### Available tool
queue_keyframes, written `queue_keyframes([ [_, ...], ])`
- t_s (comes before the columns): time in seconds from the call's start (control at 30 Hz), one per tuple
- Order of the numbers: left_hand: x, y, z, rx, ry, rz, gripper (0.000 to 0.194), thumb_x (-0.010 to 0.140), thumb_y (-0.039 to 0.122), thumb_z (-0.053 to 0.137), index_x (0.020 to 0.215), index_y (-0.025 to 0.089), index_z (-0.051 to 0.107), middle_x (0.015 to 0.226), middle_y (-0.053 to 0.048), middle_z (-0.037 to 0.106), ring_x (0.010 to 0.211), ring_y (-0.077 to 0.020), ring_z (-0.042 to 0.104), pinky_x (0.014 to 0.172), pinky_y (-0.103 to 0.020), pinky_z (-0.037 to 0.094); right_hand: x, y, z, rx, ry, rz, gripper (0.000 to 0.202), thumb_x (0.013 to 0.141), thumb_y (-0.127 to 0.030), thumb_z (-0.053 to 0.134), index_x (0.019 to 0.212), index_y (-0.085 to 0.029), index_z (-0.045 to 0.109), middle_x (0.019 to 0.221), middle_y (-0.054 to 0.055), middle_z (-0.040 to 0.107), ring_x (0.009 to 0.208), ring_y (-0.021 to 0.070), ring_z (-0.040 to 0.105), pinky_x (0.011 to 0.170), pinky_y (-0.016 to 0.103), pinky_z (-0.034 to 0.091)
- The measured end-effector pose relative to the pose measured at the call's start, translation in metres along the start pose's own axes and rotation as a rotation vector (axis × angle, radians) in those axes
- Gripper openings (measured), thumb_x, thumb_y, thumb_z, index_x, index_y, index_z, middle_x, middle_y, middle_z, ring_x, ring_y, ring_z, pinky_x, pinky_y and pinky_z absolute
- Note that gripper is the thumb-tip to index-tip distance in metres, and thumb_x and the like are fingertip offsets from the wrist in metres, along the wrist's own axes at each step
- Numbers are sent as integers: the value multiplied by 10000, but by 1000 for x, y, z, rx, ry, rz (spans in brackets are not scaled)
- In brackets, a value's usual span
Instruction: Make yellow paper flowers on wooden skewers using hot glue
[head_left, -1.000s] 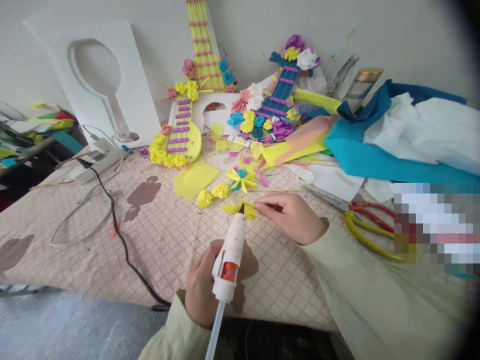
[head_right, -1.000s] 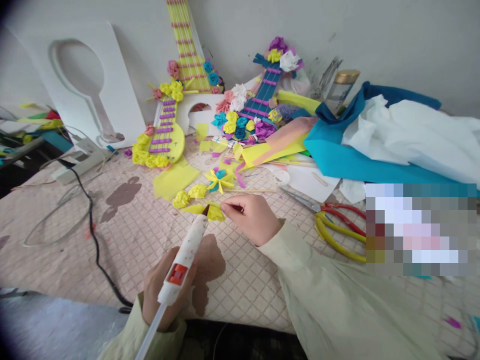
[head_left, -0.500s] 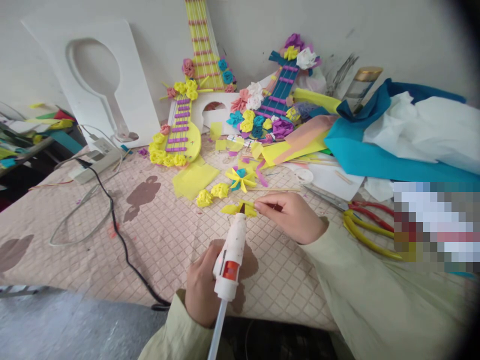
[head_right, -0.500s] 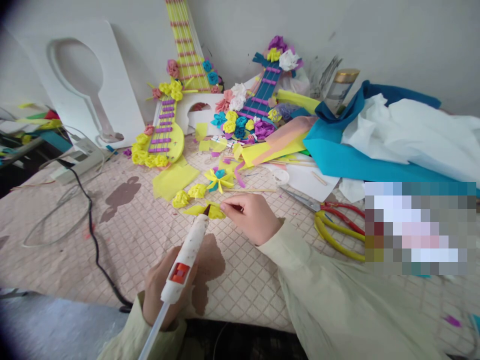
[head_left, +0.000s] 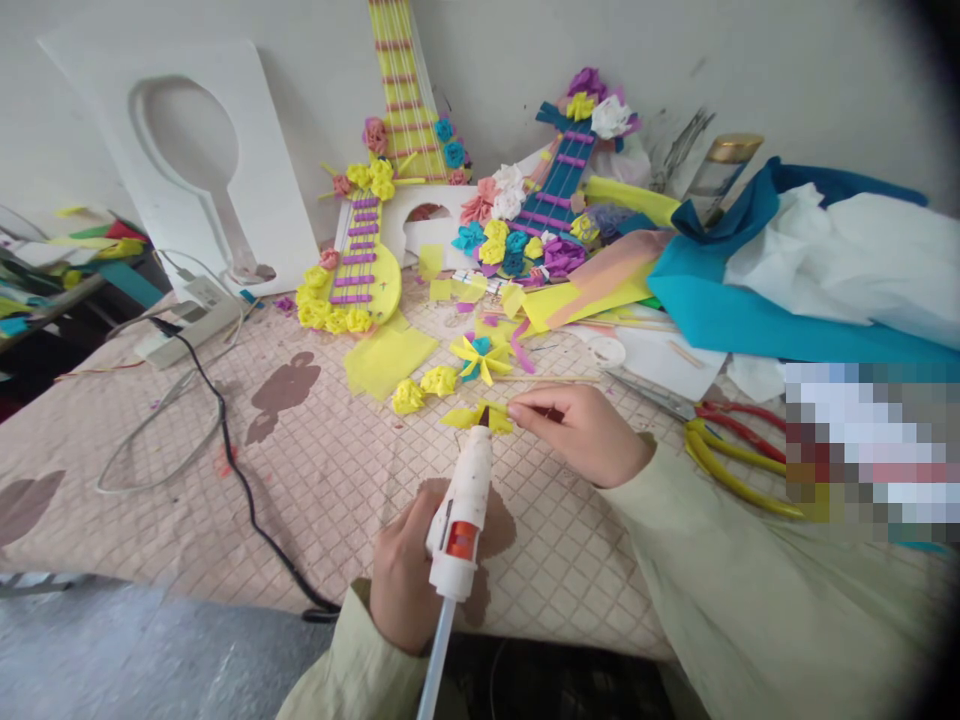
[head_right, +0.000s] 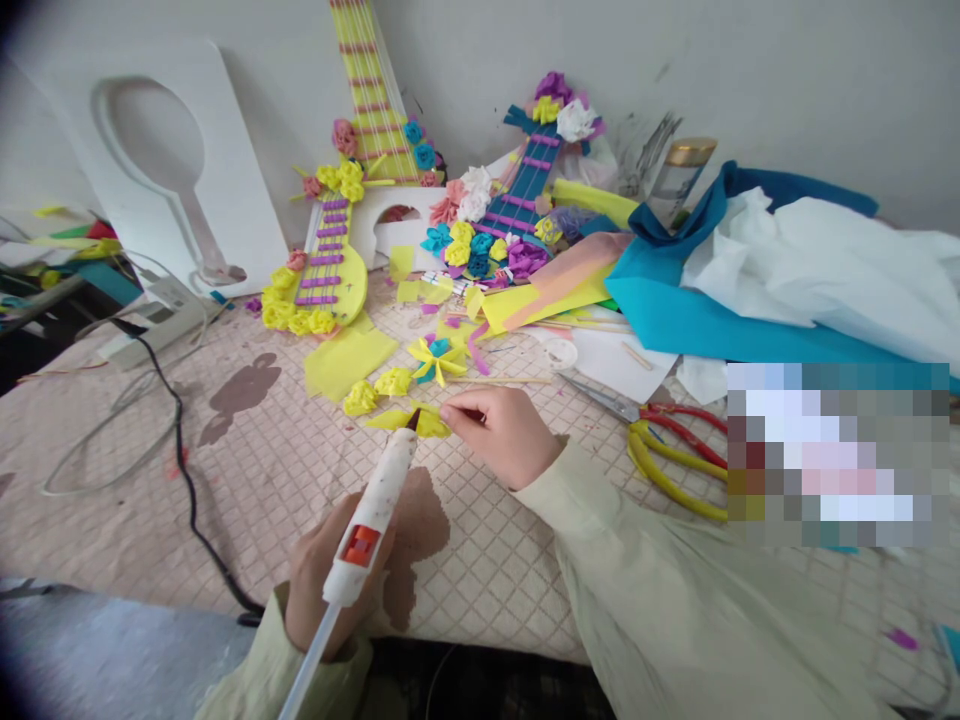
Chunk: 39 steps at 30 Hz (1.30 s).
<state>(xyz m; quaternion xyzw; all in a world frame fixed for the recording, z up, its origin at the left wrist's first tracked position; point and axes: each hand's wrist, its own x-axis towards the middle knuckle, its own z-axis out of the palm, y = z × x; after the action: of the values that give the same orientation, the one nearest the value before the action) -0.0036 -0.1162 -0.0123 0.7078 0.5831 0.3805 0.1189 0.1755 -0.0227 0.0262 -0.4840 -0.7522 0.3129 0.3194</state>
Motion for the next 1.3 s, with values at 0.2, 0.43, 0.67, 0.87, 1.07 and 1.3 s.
queue_keyframes([
  [0.2, 1, 0, -2, 18, -40, 28, 107, 710, 200, 480, 803, 182, 530, 600, 9, 592, 465, -121, 564, 436, -213, 440, 0, 0, 0, 3, -28, 27, 261, 812, -295, 479, 661, -161, 645, 732, 35, 644, 675, 138, 549, 612, 265, 397],
  [0.43, 0, -3, -1, 46, -46, 38, 112, 719, 195, 485, 817, 179, 536, 606, 2, 604, 464, -130, 577, 431, -220, 449, 0, 0, -1, -19, -32, -4, 292, 823, -301, 461, 629, -159, 627, 659, 22, 598, 633, 124, 514, 590, 256, 380],
  [0.67, -2, -9, -1, 73, -73, 94, 61, 707, 174, 489, 762, 177, 514, 606, -4, 605, 465, -133, 584, 414, -219, 445, 1, 2, -1, -30, -42, -13, 291, 823, -284, 460, 603, -157, 602, 633, 11, 564, 618, 116, 490, 590, 253, 368],
  [0.87, -4, -12, 0, 119, -52, 131, 25, 700, 168, 492, 719, 176, 507, 603, -13, 611, 460, -136, 587, 394, -217, 426, 1, 1, -2, -26, -41, -30, 289, 822, -273, 457, 592, -156, 586, 637, 8, 547, 625, 114, 486, 604, 254, 365],
  [1.07, -3, -10, -1, 129, -60, 119, 42, 717, 195, 487, 722, 176, 524, 592, -13, 610, 447, -128, 575, 390, -216, 425, 1, 0, -2, -34, -44, -25, 309, 825, -275, 448, 562, -158, 559, 588, -4, 497, 594, 109, 458, 588, 253, 354],
  [1.3, -3, -11, 1, 74, -57, 113, 71, 713, 179, 481, 749, 167, 541, 590, -8, 600, 435, -120, 562, 397, -216, 420, 1, 0, -2, -22, -42, -25, 315, 824, -279, 450, 549, -161, 548, 583, -5, 496, 593, 110, 457, 586, 254, 354],
])
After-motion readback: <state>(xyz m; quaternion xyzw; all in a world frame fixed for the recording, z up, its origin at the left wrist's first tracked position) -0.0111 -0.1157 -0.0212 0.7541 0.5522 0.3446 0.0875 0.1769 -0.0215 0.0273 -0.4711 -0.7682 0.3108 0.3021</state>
